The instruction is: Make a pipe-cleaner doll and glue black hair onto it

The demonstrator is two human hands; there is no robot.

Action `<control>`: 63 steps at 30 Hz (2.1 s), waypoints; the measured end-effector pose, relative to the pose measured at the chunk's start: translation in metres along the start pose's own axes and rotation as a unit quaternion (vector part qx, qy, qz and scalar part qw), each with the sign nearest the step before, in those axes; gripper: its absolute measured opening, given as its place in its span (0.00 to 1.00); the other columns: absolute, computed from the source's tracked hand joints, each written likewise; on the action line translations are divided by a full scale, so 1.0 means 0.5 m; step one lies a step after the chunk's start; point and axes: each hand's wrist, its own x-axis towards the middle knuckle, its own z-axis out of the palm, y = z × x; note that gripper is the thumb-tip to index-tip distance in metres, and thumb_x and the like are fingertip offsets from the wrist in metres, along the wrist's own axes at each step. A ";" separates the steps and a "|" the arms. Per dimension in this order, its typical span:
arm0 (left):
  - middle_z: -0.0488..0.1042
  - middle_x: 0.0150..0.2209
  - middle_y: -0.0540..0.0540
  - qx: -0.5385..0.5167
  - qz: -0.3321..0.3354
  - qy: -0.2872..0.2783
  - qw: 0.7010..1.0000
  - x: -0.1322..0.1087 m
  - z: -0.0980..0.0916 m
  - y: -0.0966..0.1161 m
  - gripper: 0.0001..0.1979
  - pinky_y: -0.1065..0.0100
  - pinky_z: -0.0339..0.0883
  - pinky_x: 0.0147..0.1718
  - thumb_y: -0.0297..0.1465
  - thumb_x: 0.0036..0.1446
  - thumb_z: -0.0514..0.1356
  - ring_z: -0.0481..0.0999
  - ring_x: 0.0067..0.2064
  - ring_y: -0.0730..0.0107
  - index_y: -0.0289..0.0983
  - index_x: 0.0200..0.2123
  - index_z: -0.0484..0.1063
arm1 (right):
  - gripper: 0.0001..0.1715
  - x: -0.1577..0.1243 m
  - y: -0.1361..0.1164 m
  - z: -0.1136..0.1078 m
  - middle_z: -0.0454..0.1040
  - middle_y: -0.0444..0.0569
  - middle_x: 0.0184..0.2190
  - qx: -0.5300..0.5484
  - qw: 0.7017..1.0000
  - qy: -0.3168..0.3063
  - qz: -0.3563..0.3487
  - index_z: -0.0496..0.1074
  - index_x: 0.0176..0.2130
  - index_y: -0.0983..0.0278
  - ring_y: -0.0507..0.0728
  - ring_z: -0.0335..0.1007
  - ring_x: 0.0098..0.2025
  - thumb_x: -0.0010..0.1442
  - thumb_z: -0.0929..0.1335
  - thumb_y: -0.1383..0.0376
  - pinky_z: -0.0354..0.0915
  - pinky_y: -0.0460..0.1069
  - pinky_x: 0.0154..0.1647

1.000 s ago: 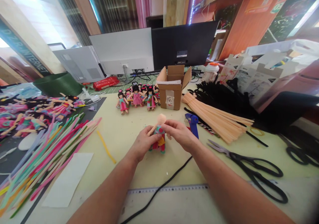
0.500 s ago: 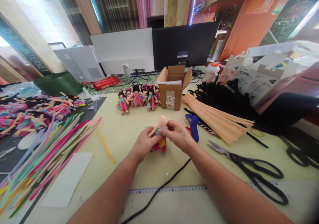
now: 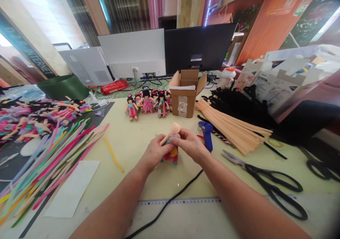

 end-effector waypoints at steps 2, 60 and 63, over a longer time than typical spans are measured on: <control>0.69 0.26 0.52 -0.017 -0.006 -0.002 1.000 0.001 -0.001 -0.001 0.16 0.74 0.60 0.24 0.38 0.46 0.68 0.68 0.26 0.76 0.34 0.33 0.68 | 0.13 -0.001 -0.004 -0.003 0.66 0.40 0.24 -0.007 1.000 -0.002 0.004 0.71 0.30 0.65 0.50 0.60 0.26 0.49 0.72 0.58 0.58 0.46 0.29; 0.72 0.32 0.49 -0.173 0.041 0.007 0.984 0.008 -0.026 0.010 0.16 0.71 0.64 0.33 0.34 0.45 0.69 0.72 0.33 0.72 0.35 0.36 0.70 | 0.21 -0.010 -0.015 -0.002 0.69 0.43 0.25 0.003 0.999 0.044 -0.012 0.71 0.31 0.63 0.52 0.64 0.28 0.59 0.65 0.49 0.60 0.48 0.29; 0.72 0.31 0.49 -0.227 0.031 -0.031 0.973 0.008 -0.035 0.014 0.13 0.70 0.65 0.32 0.34 0.47 0.68 0.72 0.31 0.73 0.35 0.35 0.71 | 0.17 -0.010 -0.015 -0.006 0.71 0.44 0.29 -0.008 1.000 0.023 0.000 0.72 0.34 0.63 0.53 0.66 0.31 0.58 0.68 0.52 0.61 0.48 0.32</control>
